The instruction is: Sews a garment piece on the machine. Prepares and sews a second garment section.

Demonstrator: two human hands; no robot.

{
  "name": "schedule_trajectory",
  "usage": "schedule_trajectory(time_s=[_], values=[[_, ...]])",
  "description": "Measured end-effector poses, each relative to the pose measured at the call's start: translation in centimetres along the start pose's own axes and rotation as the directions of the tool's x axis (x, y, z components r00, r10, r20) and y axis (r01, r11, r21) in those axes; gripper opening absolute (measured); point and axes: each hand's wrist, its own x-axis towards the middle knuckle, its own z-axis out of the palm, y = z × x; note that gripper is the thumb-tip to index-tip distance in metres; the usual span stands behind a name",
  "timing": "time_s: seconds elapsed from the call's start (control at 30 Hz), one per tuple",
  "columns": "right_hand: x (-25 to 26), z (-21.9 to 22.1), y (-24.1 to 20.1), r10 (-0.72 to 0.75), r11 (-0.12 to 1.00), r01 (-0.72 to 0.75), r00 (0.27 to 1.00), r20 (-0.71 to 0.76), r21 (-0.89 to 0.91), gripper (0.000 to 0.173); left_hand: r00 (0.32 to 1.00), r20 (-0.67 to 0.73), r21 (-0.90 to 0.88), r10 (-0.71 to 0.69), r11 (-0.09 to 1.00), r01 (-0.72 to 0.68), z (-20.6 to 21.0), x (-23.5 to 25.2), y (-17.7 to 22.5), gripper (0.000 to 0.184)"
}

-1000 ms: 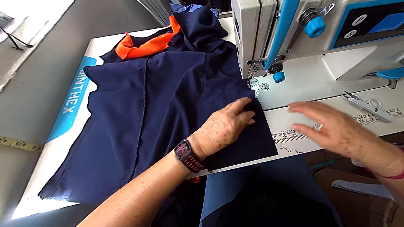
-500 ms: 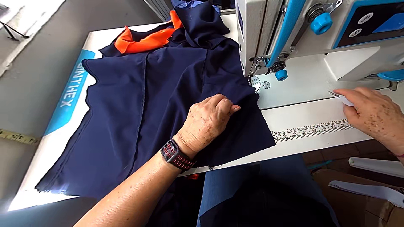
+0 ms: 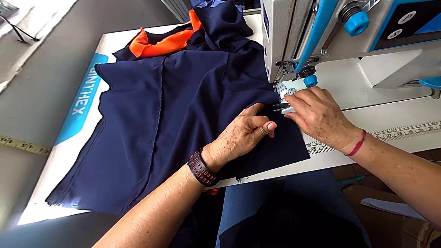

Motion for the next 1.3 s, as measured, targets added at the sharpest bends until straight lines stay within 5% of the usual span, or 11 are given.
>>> schedule_trajectory(time_s=[0.2,0.37,0.53,0.63,0.7,0.8,0.83,0.97,1.03,1.13,1.3], values=[[0.4,0.9,-0.6,0.037,0.994,-0.032,0.998,-0.048,0.105,0.029,1.000,-0.005,-0.032,0.010,0.999,-0.011,0.1,-0.1,0.2,0.039],[-3.2,-2.7,2.9,0.271,0.958,-0.279,0.956,0.114,0.062,0.033,0.986,0.145,-0.162,0.087,0.985,-0.063,1.1,-2.4,4.8,0.040],[-4.9,-4.0,6.6,0.378,0.925,-0.356,0.902,0.211,-0.134,0.035,0.928,0.362,0.185,0.089,0.969,-0.165,6.0,-3.3,8.8,0.038],[-5.9,-5.4,7.5,0.350,0.930,-0.303,0.905,0.243,-0.209,0.033,0.894,0.446,-0.031,-0.044,0.997,0.065,3.3,-8.4,6.8,0.031],[-6.7,-6.0,8.2,0.363,0.920,-0.301,0.894,0.262,-0.249,0.034,0.710,0.661,-0.242,-0.242,0.827,0.507,1.2,-15.4,3.2,0.031],[-6.8,-6.2,8.2,0.422,0.895,-0.345,0.861,0.283,-0.283,0.034,0.218,0.615,0.398,-0.758,0.536,0.744,-0.3,-24.9,3.4,0.048],[-6.2,-6.2,7.7,0.411,0.902,-0.345,0.870,0.272,-0.259,0.034,0.184,0.498,0.510,-0.847,0.458,0.728,-0.3,-26.4,4.5,0.037],[-4.9,-4.5,1.8,0.055,0.993,-0.078,0.965,0.258,0.083,0.063,0.777,0.301,0.215,-0.553,0.833,0.510,-3.7,-24.3,7.0,0.022],[-7.3,-4.4,-3.7,-0.208,0.917,0.072,0.925,0.319,0.392,0.069,0.778,0.323,0.258,-0.538,0.842,0.475,-6.8,-21.9,8.7,0.021],[-8.1,-6.3,-5.8,-0.465,0.561,0.174,0.875,0.134,0.809,0.041,0.483,0.450,0.501,-0.751,0.660,0.559,-7.8,-21.4,9.7,0.025],[-6.2,-6.1,-0.3,-0.135,0.918,0.044,0.969,0.207,0.394,0.036,0.918,-0.041,0.125,-0.395,0.909,0.397,-8.9,-16.0,7.5,0.023]])
